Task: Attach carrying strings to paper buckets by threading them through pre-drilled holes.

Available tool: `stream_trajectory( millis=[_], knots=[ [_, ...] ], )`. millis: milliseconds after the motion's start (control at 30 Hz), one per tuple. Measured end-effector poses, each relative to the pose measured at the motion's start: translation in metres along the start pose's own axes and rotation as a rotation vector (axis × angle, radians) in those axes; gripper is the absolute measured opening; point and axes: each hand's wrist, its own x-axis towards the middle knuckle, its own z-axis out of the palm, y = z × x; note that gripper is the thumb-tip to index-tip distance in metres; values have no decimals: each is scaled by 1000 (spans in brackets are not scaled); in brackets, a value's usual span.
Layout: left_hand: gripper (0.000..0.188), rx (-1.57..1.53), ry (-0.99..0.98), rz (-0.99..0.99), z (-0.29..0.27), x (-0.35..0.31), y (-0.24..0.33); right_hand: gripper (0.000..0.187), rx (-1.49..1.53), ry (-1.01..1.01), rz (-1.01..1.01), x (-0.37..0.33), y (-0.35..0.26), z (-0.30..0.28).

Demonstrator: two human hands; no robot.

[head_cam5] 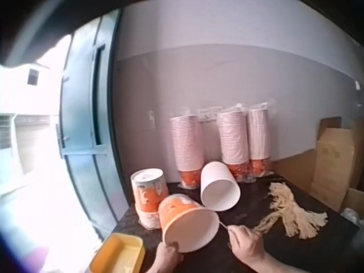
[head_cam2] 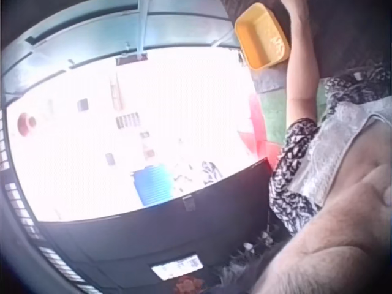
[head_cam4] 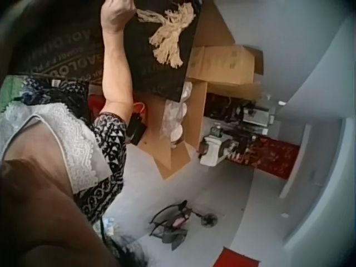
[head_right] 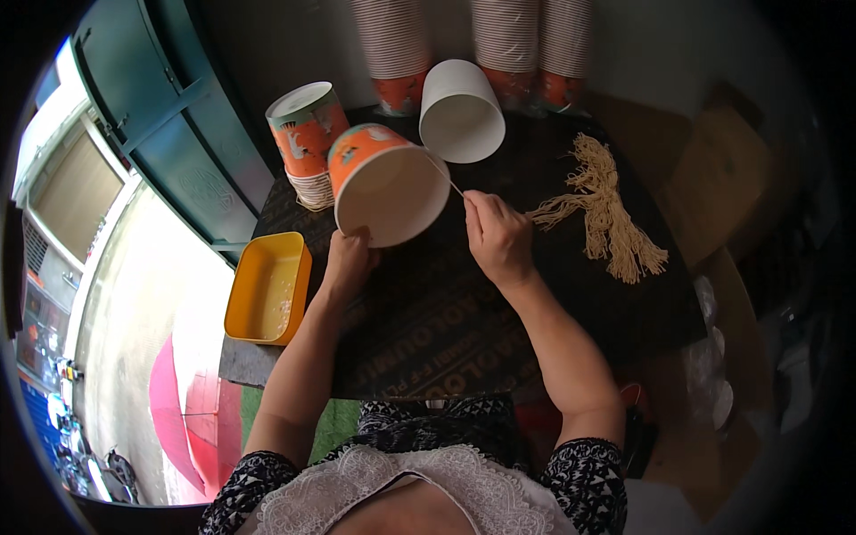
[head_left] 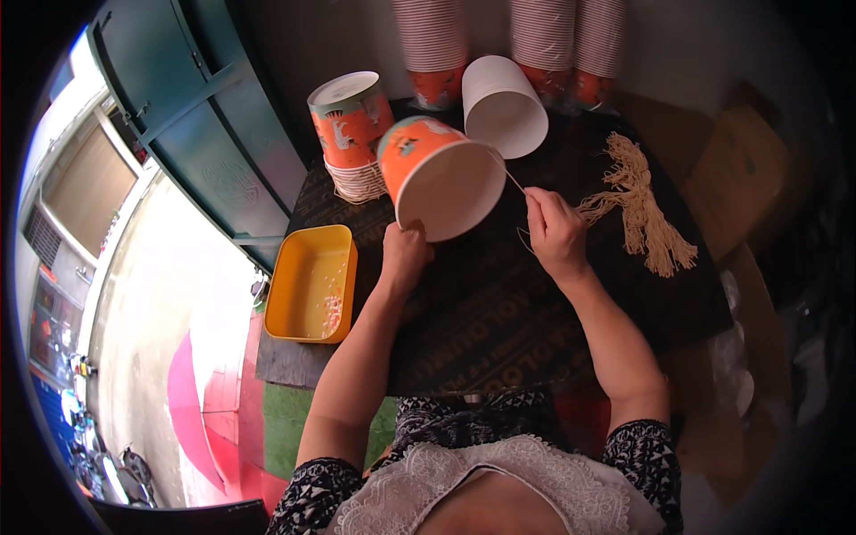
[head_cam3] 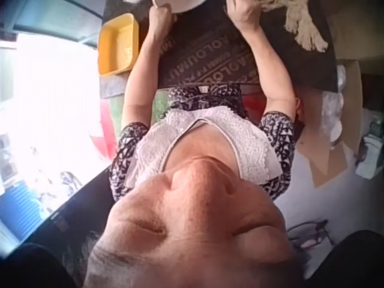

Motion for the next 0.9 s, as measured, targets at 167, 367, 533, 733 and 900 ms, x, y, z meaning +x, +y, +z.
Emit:
stream_trajectory(
  millis=[167,367,533,733,900],
  knots=[
    [38,-573,41,-96,10,-4,4,7,298,-299,183,-20,-24,9],
    [33,-941,-21,-207,21,-20,33,7,423,-568,19,-36,-31,19],
    [27,-794,-103,-49,10,-14,20,4,363,-555,211,-27,1,15],
    [27,-811,40,-45,-1,-5,14,11,548,-566,531,-21,36,8],
    [26,-798,47,-28,-3,-2,10,18,992,-444,972,-19,47,3]
  ],
)
